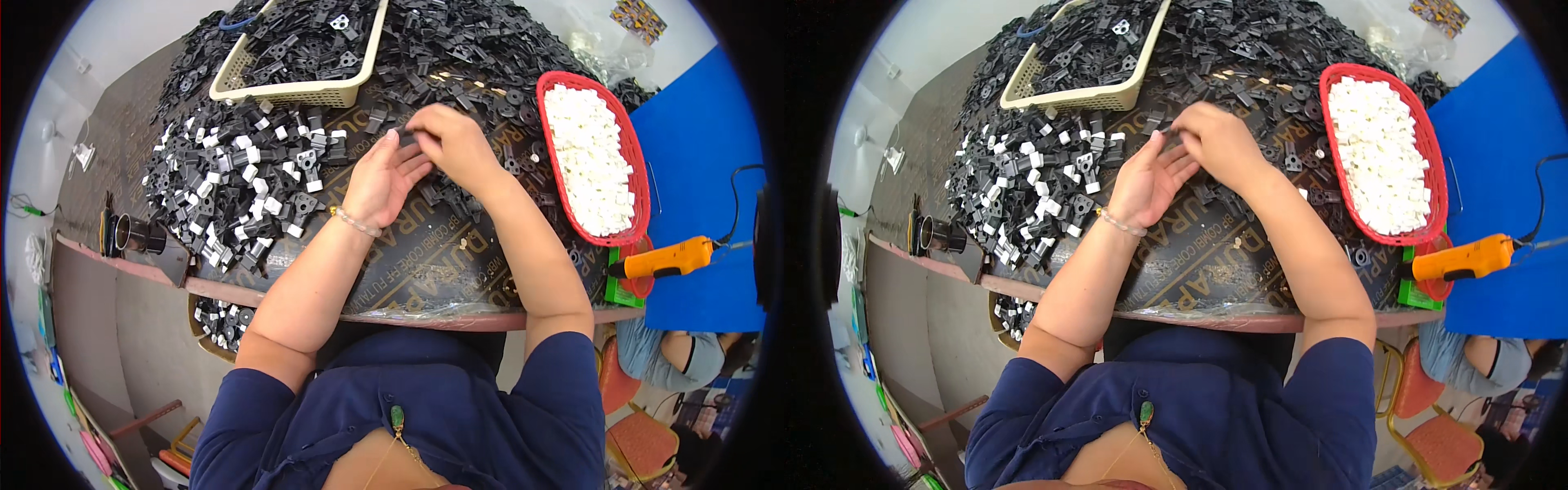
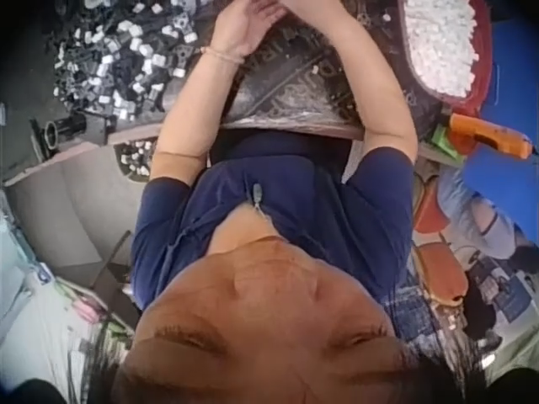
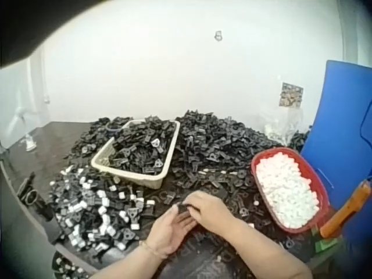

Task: The person assembles small black and white plastic components by hand at a workbench.

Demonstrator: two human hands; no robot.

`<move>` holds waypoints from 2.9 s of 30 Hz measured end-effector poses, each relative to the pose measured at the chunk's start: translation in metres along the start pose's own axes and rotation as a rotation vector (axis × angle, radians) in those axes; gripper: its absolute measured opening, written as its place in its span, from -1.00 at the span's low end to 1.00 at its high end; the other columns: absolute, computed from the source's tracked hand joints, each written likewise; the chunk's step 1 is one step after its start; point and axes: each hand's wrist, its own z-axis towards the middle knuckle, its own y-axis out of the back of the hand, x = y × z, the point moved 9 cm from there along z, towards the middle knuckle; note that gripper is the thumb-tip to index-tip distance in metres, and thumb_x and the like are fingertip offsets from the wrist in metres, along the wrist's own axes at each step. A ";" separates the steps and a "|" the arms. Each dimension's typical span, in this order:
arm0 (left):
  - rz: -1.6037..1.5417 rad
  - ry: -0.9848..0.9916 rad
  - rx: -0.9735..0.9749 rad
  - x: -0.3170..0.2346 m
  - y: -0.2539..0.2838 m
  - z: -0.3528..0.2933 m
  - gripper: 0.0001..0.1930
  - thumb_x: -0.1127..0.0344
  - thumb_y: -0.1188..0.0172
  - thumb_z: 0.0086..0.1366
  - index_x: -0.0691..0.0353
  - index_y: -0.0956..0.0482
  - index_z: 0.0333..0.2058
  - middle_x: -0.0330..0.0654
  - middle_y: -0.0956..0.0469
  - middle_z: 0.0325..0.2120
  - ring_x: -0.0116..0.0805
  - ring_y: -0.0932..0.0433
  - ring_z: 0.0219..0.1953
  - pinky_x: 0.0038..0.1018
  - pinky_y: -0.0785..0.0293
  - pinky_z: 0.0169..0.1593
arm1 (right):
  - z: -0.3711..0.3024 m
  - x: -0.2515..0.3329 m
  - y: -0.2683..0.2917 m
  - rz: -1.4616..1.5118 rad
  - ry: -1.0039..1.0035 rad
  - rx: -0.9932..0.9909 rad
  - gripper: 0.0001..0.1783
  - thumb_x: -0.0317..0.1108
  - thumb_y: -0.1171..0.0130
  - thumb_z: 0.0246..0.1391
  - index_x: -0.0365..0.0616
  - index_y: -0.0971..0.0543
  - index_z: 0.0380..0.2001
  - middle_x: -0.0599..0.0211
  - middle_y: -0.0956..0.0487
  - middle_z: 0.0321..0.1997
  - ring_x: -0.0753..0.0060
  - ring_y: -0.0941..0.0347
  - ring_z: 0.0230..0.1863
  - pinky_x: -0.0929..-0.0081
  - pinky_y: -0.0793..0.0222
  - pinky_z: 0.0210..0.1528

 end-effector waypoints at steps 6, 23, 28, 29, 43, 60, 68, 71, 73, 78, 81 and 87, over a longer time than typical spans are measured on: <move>-0.012 -0.028 0.047 -0.002 -0.013 -0.005 -0.77 0.37 -0.06 0.47 0.12 -0.43 0.06 -0.01 -0.57 -0.08 -0.17 -0.61 -0.05 -0.30 -0.62 0.00 | -0.053 0.012 0.064 0.054 -0.214 -0.093 -0.78 -0.55 -0.19 0.09 -0.24 -0.61 -0.15 0.14 -0.63 -0.17 0.22 -0.60 -0.17 0.40 -0.50 -0.09; 0.116 0.040 0.110 0.017 -0.016 -0.004 -0.71 0.32 -0.07 0.46 0.24 -0.42 0.10 0.03 -0.57 -0.06 -0.22 -0.61 -0.08 -0.35 -0.61 -0.02 | -0.113 -0.074 0.045 -0.406 -0.464 0.280 -0.55 -0.49 -0.37 -0.07 -0.21 -0.57 -0.03 0.07 -0.54 -0.11 -0.05 -0.52 -0.03 0.17 -0.46 0.04; 0.214 -0.022 0.120 0.013 -0.028 -0.013 -0.66 0.37 -0.10 0.44 0.25 -0.40 0.14 -0.02 -0.55 -0.03 -0.23 -0.59 -0.01 -0.34 -0.57 0.04 | -0.101 -0.052 0.065 -0.154 -0.296 0.066 -0.84 -0.48 -0.23 0.06 -0.27 -0.63 -0.26 0.12 -0.60 -0.26 0.10 -0.59 -0.19 0.28 -0.49 -0.11; 0.335 -0.108 0.139 0.010 -0.033 -0.014 -0.64 0.38 -0.09 0.44 0.24 -0.38 0.17 -0.04 -0.54 -0.01 -0.25 -0.58 0.01 -0.36 -0.56 0.07 | -0.100 -0.044 0.070 -0.153 -0.298 0.064 -0.84 -0.48 -0.23 0.06 -0.27 -0.63 -0.26 0.12 -0.60 -0.26 0.10 -0.59 -0.19 0.28 -0.49 -0.11; 0.194 0.190 0.244 0.036 -0.041 -0.028 -0.67 0.35 -0.19 0.40 0.16 -0.45 0.10 -0.15 -0.57 -0.07 -0.30 -0.60 -0.02 -0.26 -0.63 0.08 | -0.088 -0.006 0.069 0.245 -0.273 -0.180 -0.44 -0.53 -0.39 -0.10 -0.18 -0.58 0.06 0.28 -0.51 -0.10 0.55 -0.48 -0.36 0.59 -0.44 -0.32; 0.077 0.183 0.255 0.040 -0.034 -0.028 -0.77 0.34 -0.22 0.38 0.14 -0.53 -0.02 -0.15 -0.62 -0.07 -0.20 -0.62 0.00 -0.26 -0.62 0.07 | -0.083 0.020 0.063 0.140 -0.105 -0.196 -0.54 -0.39 -0.44 -0.18 -0.16 -0.65 -0.11 0.19 -0.58 -0.08 0.12 -0.51 -0.01 0.29 -0.43 0.07; 0.139 0.115 0.280 0.043 -0.045 -0.033 -0.65 0.40 -0.18 0.40 0.29 -0.46 0.13 -0.15 -0.57 0.00 -0.32 -0.59 0.03 -0.29 -0.58 0.12 | -0.086 0.018 0.066 -0.023 -0.040 -0.181 -0.53 -0.47 -0.40 -0.12 -0.18 -0.63 -0.04 0.15 -0.58 -0.03 0.14 -0.52 0.01 0.31 -0.45 0.05; 0.446 0.008 0.347 0.039 -0.064 -0.039 -0.59 0.46 -0.12 0.42 0.37 -0.38 0.20 -0.14 -0.53 0.05 -0.37 -0.56 0.05 -0.38 -0.54 0.12 | -0.087 0.010 0.072 -0.006 -0.070 -0.214 -0.57 -0.49 -0.36 -0.04 -0.21 -0.61 -0.02 0.20 -0.58 -0.05 0.29 -0.56 -0.04 0.36 -0.47 0.00; 0.405 0.073 0.372 0.041 -0.059 -0.039 -0.56 0.50 -0.11 0.41 0.38 -0.35 0.24 -0.12 -0.54 0.04 -0.39 -0.58 0.03 -0.47 -0.53 0.08 | -0.091 -0.021 0.054 0.658 -0.411 -0.111 -0.63 -0.46 -0.33 0.05 -0.24 -0.60 -0.03 0.25 -0.58 -0.06 0.45 -0.57 -0.11 0.41 -0.49 -0.05; 0.819 -0.125 0.259 0.030 -0.041 -0.031 -0.66 0.47 -0.19 0.37 0.39 -0.47 0.09 -0.16 -0.64 -0.12 -0.48 -0.63 -0.20 -0.61 -0.52 -0.16 | -0.093 -0.028 0.052 0.550 -0.514 -0.001 -0.75 -0.37 -0.31 0.12 -0.31 -0.62 -0.19 0.34 -0.60 -0.27 0.54 -0.51 -0.22 0.54 -0.44 -0.13; 0.979 -0.146 0.203 0.024 -0.043 -0.032 -0.78 0.45 -0.25 0.33 0.38 -0.55 -0.07 -0.27 -0.67 -0.36 -0.59 -0.60 -0.38 -0.69 -0.43 -0.34 | -0.094 -0.029 0.051 0.543 -0.484 -0.020 -0.76 -0.35 -0.32 0.11 -0.31 -0.61 -0.24 0.32 -0.60 -0.28 0.54 -0.50 -0.21 0.53 -0.43 -0.14; 0.889 -0.133 0.252 0.021 -0.048 -0.036 -0.81 0.44 -0.24 0.34 0.36 -0.56 -0.10 -0.27 -0.64 -0.37 -0.56 -0.60 -0.39 -0.64 -0.48 -0.31 | -0.095 -0.025 0.058 0.555 -0.534 0.028 -0.76 -0.35 -0.33 0.12 -0.27 -0.61 -0.21 0.36 -0.62 -0.24 0.54 -0.51 -0.17 0.52 -0.43 -0.11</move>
